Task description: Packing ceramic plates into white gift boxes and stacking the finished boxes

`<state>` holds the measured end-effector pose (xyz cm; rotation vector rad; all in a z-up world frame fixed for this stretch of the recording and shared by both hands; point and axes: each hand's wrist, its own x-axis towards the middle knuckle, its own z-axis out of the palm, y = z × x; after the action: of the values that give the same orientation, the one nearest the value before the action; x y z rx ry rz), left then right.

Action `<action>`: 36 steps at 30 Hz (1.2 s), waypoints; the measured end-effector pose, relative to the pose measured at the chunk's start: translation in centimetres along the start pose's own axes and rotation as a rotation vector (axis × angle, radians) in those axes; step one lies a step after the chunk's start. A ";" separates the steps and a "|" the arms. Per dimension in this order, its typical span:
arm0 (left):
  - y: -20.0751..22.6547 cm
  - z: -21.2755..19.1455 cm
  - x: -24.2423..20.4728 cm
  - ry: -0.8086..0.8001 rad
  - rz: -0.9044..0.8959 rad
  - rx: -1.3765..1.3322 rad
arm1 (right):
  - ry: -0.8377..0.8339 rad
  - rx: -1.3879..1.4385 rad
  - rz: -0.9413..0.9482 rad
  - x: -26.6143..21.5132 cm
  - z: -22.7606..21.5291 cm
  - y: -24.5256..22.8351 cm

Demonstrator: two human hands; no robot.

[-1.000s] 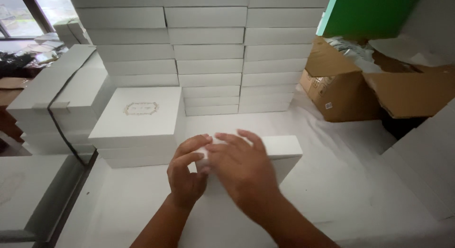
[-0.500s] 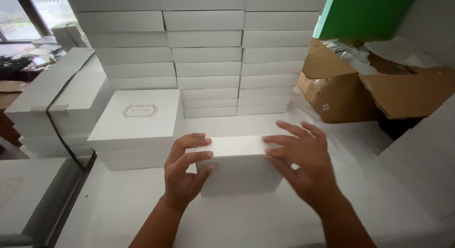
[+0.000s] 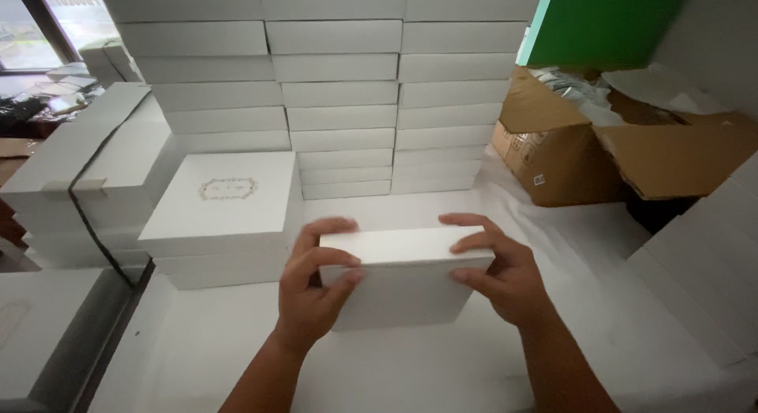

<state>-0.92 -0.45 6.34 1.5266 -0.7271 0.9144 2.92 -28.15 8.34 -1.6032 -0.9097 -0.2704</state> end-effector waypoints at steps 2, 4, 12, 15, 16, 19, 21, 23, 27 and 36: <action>0.4 0.1 0.3 -0.031 -0.046 0.002 | 0.055 0.061 0.046 -0.4 0.4 0.6; 0.2 0.0 0.3 -0.032 -0.092 -0.017 | 0.097 0.021 0.028 -0.4 0.8 1.2; -0.2 0.6 0.2 0.030 -0.086 0.067 | 0.130 -0.144 -0.032 0.9 0.8 -1.2; -0.4 0.8 0.0 0.059 -0.048 0.057 | 0.126 -0.611 -0.215 2.2 1.6 -4.3; -0.5 0.8 -0.3 0.071 -0.066 0.057 | 0.044 -0.715 -0.306 2.4 2.0 -4.7; -0.6 0.9 -0.2 0.072 -0.038 0.041 | -0.043 -0.861 -0.436 3.2 4.1 -5.5; -0.4 0.8 -0.4 0.063 0.002 0.028 | -0.051 -0.900 -0.473 3.5 5.9 -6.1; -0.3 0.7 -0.3 0.061 -0.054 0.049 | -0.070 -0.923 -0.482 3.9 7.7 -7.0; -0.3 0.5 -0.1 0.057 -0.046 0.055 | -0.080 -0.915 -0.465 4.0 7.9 -7.2; 4.5 -2.2 1.0 -0.196 -0.097 0.166 | 0.352 -0.668 -0.446 -4.2 4.2 -6.3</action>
<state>-4.59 1.03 9.51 1.8012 -0.7232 0.7745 -5.48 -26.06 9.26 -1.8413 -0.9407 -1.2354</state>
